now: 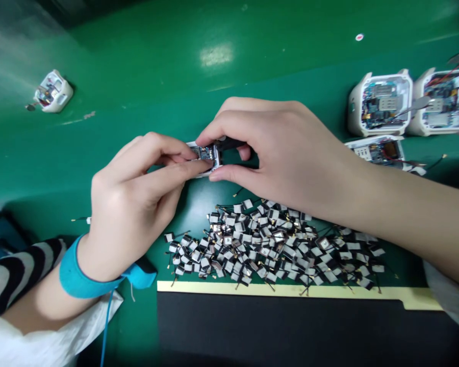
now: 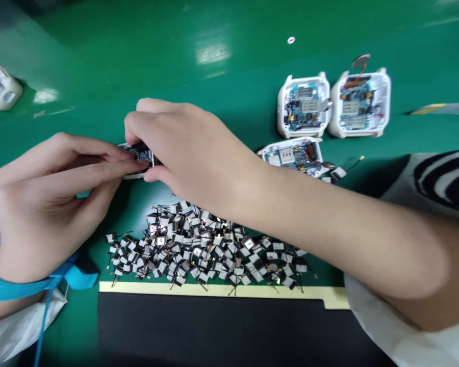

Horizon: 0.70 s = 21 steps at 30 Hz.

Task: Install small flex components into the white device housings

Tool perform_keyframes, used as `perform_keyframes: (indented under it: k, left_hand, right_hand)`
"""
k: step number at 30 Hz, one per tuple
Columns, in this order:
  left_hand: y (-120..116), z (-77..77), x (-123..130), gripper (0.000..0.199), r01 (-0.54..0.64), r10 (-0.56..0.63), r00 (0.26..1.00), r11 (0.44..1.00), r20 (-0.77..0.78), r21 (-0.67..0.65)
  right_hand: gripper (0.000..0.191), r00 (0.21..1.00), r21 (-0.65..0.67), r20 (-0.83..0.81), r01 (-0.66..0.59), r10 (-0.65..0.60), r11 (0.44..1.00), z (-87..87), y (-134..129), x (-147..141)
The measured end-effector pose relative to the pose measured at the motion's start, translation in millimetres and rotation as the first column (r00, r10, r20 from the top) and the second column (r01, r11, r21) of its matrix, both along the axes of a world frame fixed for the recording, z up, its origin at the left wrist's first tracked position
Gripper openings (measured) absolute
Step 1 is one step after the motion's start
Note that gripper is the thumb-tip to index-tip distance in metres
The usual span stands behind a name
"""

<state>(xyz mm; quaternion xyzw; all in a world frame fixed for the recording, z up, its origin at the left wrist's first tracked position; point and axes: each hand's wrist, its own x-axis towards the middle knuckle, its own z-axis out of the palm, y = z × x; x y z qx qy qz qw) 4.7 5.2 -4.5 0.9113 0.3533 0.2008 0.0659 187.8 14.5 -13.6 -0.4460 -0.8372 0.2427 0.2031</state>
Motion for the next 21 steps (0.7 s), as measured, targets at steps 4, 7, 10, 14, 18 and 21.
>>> perform_keyframes:
  k: [4, 7, 10, 14, 18, 21]
  left_hand:
    - [-0.3, 0.3, 0.5, 0.019, -0.012, 0.012, 1.0, 1.0, 0.006, -0.017]
    - [-0.7, 0.3, 0.8, 0.019, -0.006, 0.007, 1.0, 1.0, 0.016, -0.03]
    - [-0.8, 0.6, 1.0, 0.019, -0.011, 0.011, 1.0, 1.0, 0.01, -0.021]
    - [-0.2, 1.5, 1.6, 0.016, -0.02, 0.02, 1.0, 1.0, -0.018, -0.005]
    - [0.3, 2.1, 1.1, 0.016, -0.012, 0.012, 0.999, 1.0, -0.033, 0.008]
    - [0.1, 2.0, 0.0, 0.015, -0.003, 0.003, 1.0, 1.0, -0.027, 0.009]
  right_hand:
    - [0.03, 1.0, -0.002, -0.002, -0.001, 0.001, 1.0, 0.1, -0.2, -0.1]
    - [0.03, 1.0, -0.006, -0.008, -0.004, 0.004, 1.0, 0.0, -0.2, -0.1]
    - [0.03, 1.0, -0.001, -0.014, 0.0, 0.0, 1.0, -0.2, -0.2, 0.0]
    - [0.03, 1.0, 0.001, -0.016, 0.001, -0.001, 1.0, -0.4, 0.0, 0.7]
    - [0.028, 1.0, 0.018, -0.008, -0.015, 0.015, 1.0, -1.2, -0.2, 0.7]
    - [0.026, 1.0, 0.03, 0.0, -0.013, 0.013, 0.999, -1.3, -1.2, 0.6]
